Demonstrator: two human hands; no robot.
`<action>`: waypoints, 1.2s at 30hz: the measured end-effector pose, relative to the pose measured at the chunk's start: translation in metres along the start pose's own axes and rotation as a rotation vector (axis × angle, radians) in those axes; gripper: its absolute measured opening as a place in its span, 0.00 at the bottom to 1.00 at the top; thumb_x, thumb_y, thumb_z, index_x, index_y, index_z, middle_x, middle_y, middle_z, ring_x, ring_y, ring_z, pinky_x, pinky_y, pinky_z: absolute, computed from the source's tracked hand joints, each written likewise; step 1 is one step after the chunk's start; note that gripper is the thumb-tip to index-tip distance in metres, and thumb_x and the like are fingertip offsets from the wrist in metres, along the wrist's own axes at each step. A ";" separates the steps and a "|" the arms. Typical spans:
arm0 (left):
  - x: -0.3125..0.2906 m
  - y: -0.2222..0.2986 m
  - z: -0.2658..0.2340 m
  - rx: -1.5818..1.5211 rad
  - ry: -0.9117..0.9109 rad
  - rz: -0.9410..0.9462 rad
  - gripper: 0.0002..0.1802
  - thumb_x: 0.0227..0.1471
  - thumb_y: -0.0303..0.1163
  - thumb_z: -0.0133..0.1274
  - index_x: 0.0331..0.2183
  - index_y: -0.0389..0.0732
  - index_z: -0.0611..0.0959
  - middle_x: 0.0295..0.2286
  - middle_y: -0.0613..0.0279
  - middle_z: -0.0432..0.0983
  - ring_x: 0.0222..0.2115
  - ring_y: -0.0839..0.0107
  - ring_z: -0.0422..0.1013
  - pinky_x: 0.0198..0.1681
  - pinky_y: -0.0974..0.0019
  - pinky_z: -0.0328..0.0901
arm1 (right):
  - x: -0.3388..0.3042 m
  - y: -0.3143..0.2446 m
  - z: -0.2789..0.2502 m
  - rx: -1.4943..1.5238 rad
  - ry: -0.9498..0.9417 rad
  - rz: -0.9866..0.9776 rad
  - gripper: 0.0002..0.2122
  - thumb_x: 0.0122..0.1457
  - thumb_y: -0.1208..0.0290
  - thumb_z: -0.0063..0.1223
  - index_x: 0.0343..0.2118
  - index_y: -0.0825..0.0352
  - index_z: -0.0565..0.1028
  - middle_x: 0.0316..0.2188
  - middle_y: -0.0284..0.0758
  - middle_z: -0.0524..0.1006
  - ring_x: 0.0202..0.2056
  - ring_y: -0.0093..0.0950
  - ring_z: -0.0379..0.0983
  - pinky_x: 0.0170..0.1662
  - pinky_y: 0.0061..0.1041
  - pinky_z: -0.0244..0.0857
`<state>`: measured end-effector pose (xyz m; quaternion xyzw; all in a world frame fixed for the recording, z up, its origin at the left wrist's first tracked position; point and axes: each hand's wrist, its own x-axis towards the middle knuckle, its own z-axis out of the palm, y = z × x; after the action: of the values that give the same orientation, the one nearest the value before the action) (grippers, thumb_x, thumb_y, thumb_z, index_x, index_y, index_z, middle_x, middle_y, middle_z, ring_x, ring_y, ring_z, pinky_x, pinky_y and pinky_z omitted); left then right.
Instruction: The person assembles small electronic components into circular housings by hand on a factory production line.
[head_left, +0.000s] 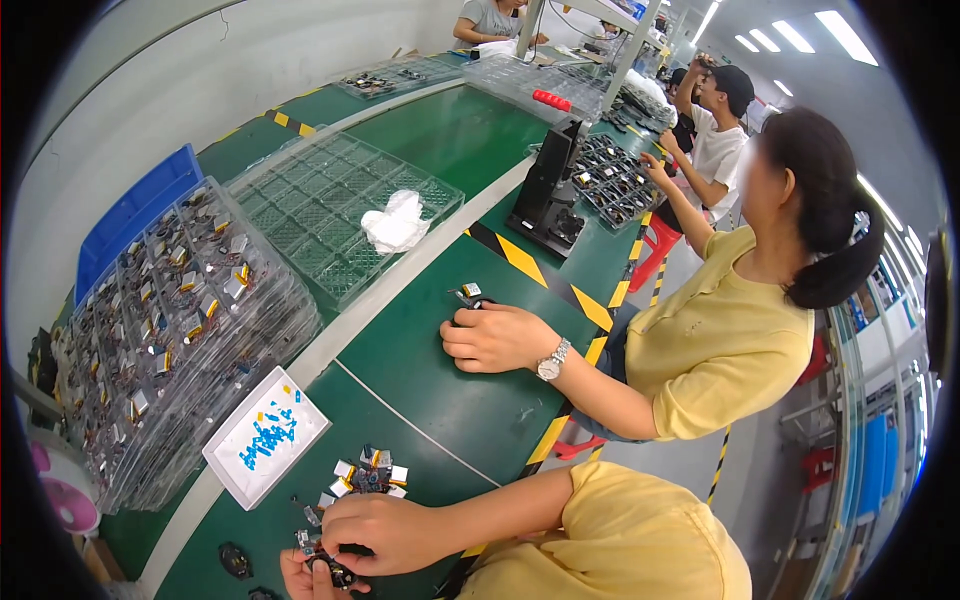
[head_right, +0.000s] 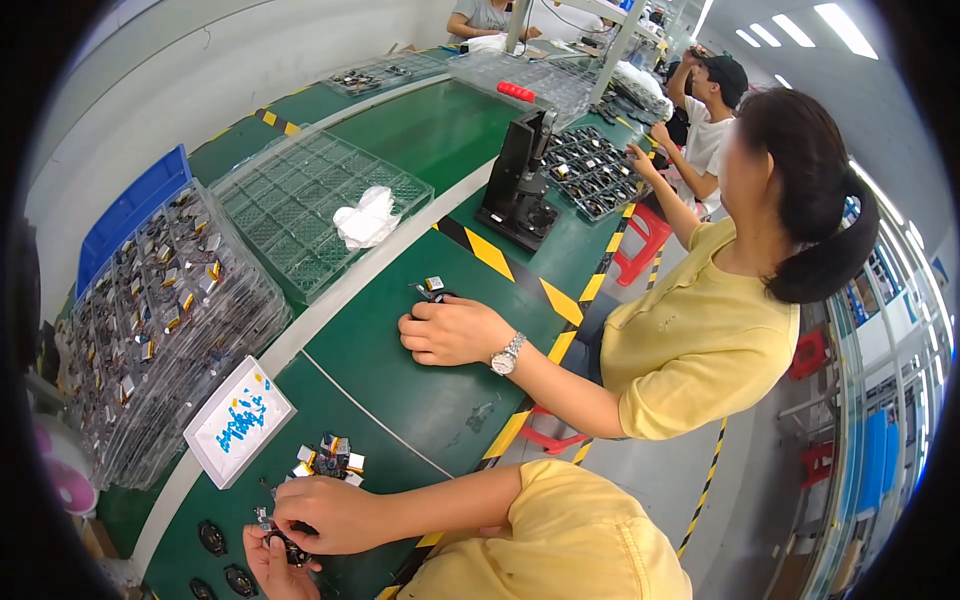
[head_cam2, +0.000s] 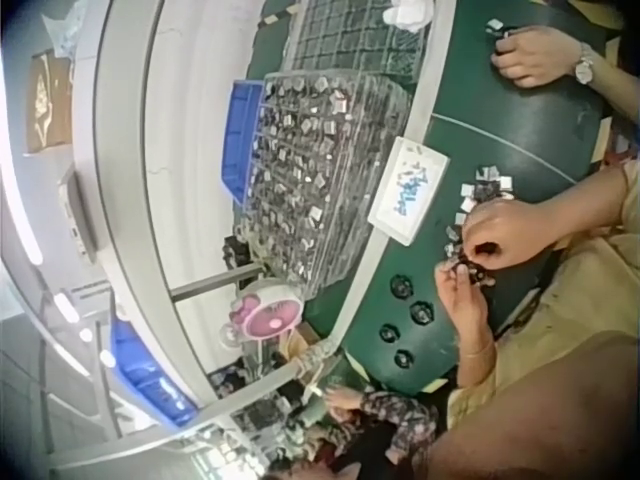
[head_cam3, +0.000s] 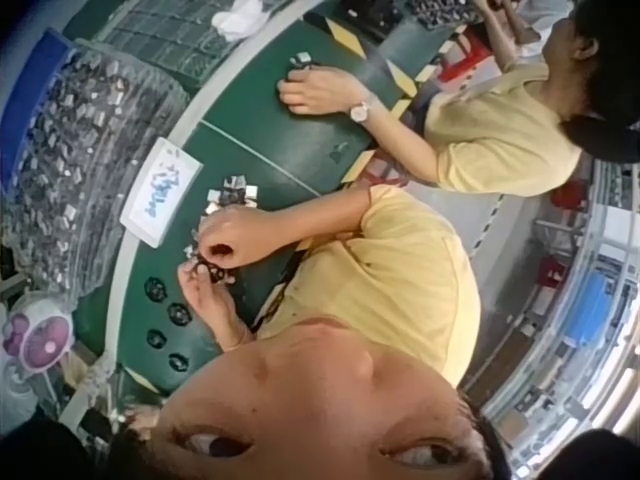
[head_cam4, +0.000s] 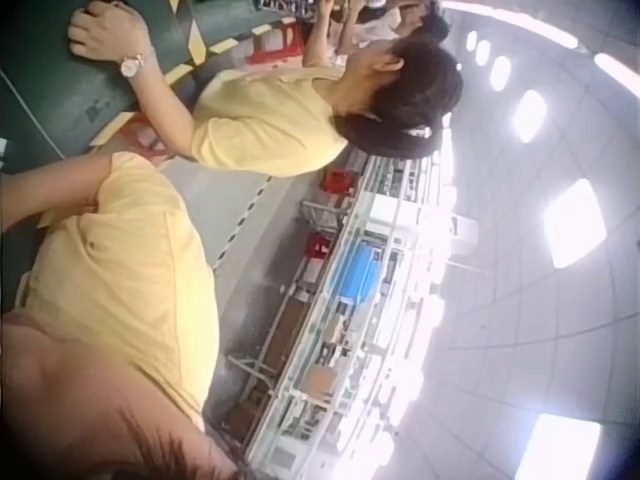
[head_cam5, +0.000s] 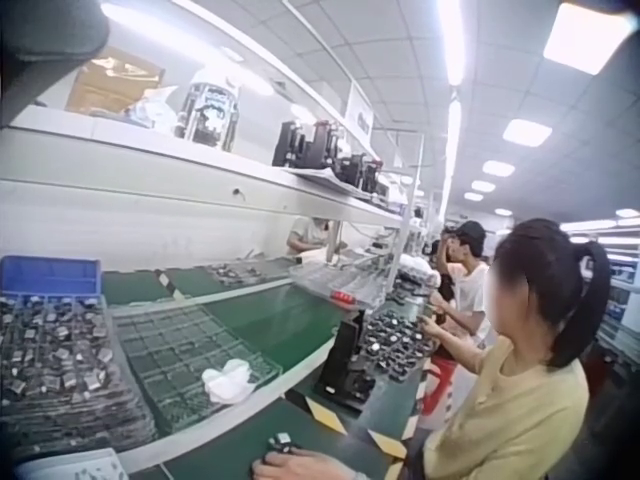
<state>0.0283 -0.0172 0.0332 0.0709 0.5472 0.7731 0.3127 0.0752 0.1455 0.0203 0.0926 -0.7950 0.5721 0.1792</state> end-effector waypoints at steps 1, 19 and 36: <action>0.000 -0.001 0.000 0.000 0.000 0.001 0.05 0.55 0.26 0.45 0.36 0.37 0.70 0.29 0.61 0.71 0.22 0.75 0.69 0.23 0.75 0.66 | 0.000 0.000 0.001 -0.036 0.009 -0.033 0.06 0.43 0.79 0.54 0.25 0.66 0.69 0.29 0.35 0.69 0.33 0.35 0.68 0.34 0.30 0.64; -0.001 -0.009 -0.004 -0.035 0.028 -0.047 0.13 0.54 0.28 0.46 0.42 0.33 0.71 0.34 0.58 0.72 0.32 0.72 0.72 0.32 0.69 0.71 | -0.004 0.002 0.013 -0.366 0.077 -0.274 0.08 0.42 0.74 0.54 0.27 0.69 0.70 0.31 0.37 0.67 0.31 0.32 0.66 0.34 0.28 0.63; 0.001 -0.018 -0.013 0.057 0.141 0.005 0.09 0.53 0.25 0.47 0.37 0.31 0.74 0.29 0.59 0.73 0.26 0.75 0.71 0.27 0.76 0.67 | -0.004 -0.002 0.015 -0.209 0.132 -0.244 0.06 0.44 0.77 0.52 0.27 0.70 0.70 0.29 0.36 0.68 0.32 0.34 0.68 0.35 0.29 0.65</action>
<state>0.0290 -0.0235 0.0121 0.0266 0.5895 0.7610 0.2695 0.0770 0.1308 0.0160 0.1313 -0.8197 0.4650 0.3077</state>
